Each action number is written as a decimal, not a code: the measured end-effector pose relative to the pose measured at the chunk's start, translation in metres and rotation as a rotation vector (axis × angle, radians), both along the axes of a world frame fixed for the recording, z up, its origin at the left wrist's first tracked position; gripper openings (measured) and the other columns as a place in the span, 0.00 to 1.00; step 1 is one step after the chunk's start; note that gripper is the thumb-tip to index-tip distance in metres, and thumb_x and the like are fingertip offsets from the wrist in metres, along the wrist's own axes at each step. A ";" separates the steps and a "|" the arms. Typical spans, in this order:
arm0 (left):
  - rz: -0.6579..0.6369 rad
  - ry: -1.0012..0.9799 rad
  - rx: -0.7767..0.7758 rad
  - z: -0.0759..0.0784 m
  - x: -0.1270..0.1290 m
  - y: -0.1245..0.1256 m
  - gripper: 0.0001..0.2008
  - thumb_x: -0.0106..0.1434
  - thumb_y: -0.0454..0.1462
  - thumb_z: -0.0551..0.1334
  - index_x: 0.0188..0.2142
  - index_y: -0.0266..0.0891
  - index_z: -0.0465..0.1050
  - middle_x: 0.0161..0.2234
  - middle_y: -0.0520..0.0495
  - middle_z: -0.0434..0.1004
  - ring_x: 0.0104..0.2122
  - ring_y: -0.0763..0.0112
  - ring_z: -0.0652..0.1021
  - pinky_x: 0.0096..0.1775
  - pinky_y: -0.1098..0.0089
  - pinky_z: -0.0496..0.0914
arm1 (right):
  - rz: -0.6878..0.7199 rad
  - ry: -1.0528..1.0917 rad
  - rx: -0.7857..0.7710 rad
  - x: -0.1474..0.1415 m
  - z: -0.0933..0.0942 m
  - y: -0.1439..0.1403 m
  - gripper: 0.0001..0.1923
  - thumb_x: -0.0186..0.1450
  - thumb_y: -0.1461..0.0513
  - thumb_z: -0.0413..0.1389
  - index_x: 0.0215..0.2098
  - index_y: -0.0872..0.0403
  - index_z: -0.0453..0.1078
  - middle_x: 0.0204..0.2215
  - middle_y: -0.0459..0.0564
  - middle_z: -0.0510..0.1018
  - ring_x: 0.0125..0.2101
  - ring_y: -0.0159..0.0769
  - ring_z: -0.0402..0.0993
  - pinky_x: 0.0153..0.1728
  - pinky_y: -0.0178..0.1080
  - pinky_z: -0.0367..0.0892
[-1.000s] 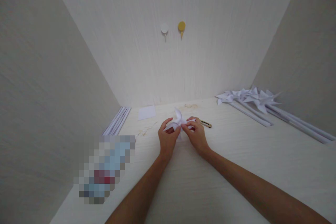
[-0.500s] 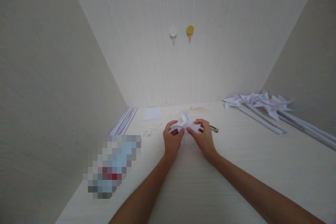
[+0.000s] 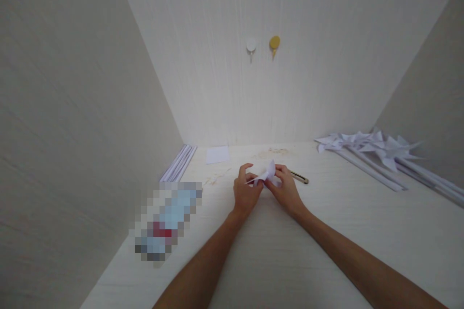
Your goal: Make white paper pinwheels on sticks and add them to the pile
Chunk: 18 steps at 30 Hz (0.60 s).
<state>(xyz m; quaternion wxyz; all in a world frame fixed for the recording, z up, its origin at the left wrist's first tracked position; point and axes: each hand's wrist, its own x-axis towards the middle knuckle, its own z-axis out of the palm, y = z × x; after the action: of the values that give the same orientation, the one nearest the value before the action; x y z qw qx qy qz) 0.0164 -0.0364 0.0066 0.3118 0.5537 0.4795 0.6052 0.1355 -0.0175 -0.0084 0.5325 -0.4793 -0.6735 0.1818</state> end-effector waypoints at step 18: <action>-0.174 -0.333 -0.127 0.008 -0.002 0.001 0.26 0.42 0.30 0.63 0.42 0.37 0.56 0.19 0.56 0.71 0.19 0.78 0.71 0.25 0.76 0.62 | 0.056 0.174 -0.057 0.001 0.011 -0.008 0.10 0.49 0.56 0.58 0.25 0.54 0.72 0.33 0.52 0.68 0.37 0.40 0.65 0.42 0.43 0.60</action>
<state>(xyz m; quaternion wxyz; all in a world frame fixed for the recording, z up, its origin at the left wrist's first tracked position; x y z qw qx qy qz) 0.0141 -0.0354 0.0146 0.4724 0.4647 0.4086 0.6277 0.1364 -0.0251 0.0021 0.5700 -0.4577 -0.6322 0.2566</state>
